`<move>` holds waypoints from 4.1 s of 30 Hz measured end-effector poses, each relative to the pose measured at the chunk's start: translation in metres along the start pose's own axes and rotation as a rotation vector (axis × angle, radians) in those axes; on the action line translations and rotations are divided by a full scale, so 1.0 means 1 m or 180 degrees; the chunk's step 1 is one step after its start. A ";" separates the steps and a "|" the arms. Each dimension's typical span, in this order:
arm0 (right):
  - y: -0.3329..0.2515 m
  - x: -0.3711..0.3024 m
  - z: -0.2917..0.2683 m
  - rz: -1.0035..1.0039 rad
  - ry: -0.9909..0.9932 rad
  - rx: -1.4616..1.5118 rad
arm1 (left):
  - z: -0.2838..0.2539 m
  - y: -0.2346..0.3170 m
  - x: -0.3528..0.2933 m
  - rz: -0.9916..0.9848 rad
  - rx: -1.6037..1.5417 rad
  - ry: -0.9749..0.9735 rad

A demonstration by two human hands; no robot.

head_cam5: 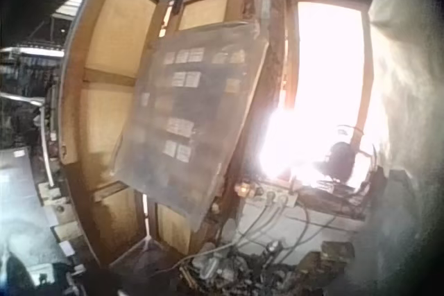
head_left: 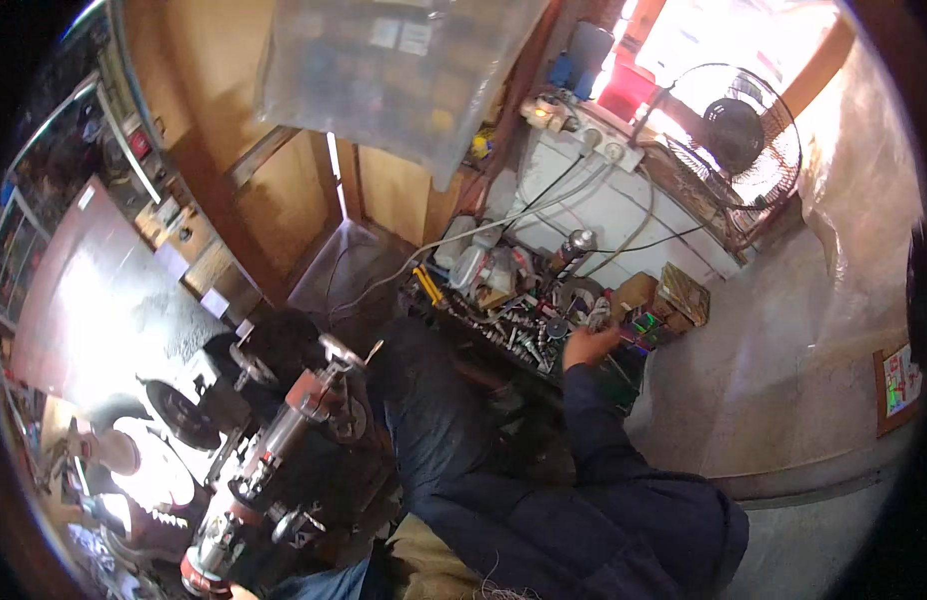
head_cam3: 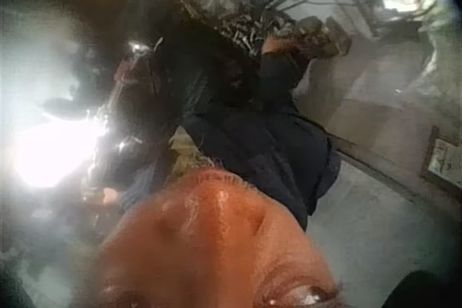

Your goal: The person cleans a small mechanical component with a cloth, applies a liquid from a small bottle, and then uses a screwdriver and a wrench to work on a larger metal machine assembly.

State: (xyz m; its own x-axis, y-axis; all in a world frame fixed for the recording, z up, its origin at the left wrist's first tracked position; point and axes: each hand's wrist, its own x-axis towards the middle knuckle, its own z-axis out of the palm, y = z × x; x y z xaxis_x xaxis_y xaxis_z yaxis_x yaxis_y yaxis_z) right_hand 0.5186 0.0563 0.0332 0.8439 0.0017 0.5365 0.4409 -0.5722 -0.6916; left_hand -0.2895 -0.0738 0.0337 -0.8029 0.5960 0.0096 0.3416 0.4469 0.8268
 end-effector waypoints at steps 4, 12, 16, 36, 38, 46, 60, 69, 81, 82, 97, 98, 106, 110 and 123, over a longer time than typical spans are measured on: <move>-0.151 -0.116 -0.065 -0.1944 -0.1748 0.1488 | -0.090 -0.062 0.005 0.1475 -0.0006 0.0739; -0.334 -0.366 -0.234 -0.5303 -0.4668 0.4496 | -0.151 -0.016 0.077 0.0049 -0.2363 0.2022; -0.367 -0.455 -0.308 -0.6458 -0.5031 0.4863 | -0.146 -0.029 0.084 0.0205 -0.2198 0.0253; -0.369 -0.576 -0.334 -0.6096 -0.4670 0.4288 | -0.114 -0.022 0.096 0.0071 -0.1568 -0.1091; -0.368 -0.579 -0.331 -0.6022 -0.4628 0.4342 | -0.120 -0.014 0.088 0.0314 -0.2201 -0.1352; -0.367 -0.577 -0.330 -0.5913 -0.4551 0.4469 | -0.134 -0.008 0.073 0.0558 -0.2796 -0.1344; -0.365 -0.569 -0.325 -0.5964 -0.4773 0.4532 | -0.073 0.001 0.075 0.0629 -0.4804 -0.1589; -0.271 -0.503 -0.324 -0.5974 -0.6462 0.5003 | -0.086 -0.005 0.084 -0.1137 -0.3777 -0.0338; -0.234 -0.480 -0.269 -0.6958 -0.7282 0.3119 | -0.070 -0.010 0.090 -0.0655 -0.4532 -0.0384; -0.232 -0.483 -0.268 -0.6750 -0.7262 0.3322 | -0.072 -0.008 0.088 -0.0670 -0.4516 -0.0395; -0.299 -0.538 -0.295 -0.3599 -0.7989 0.2750 | -0.068 -0.010 0.082 -0.0024 -0.5211 -0.0778; -0.305 -0.552 -0.294 -0.3584 -0.8066 0.2065 | -0.072 -0.009 0.083 -0.0211 -0.4879 -0.0761; -0.293 -0.629 -0.318 0.2744 -1.0191 0.1837 | -0.085 -0.012 0.090 -0.0506 -0.4227 -0.0984; -0.297 -0.617 -0.317 0.1768 -0.9860 0.1713 | -0.085 -0.021 0.094 -0.0558 -0.4246 -0.1095; -0.318 -0.565 -0.322 -0.1060 -0.9120 0.1926 | -0.080 -0.003 0.091 -0.1083 -0.4323 -0.0120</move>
State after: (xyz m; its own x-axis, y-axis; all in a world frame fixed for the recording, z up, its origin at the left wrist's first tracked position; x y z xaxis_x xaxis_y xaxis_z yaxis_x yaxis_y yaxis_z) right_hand -0.1969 -0.0268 0.1056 -0.8981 0.3535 -0.2617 0.1564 -0.2995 -0.9412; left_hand -0.4025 -0.0743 0.0773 -0.7289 0.6173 -0.2960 -0.6158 -0.4024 0.6774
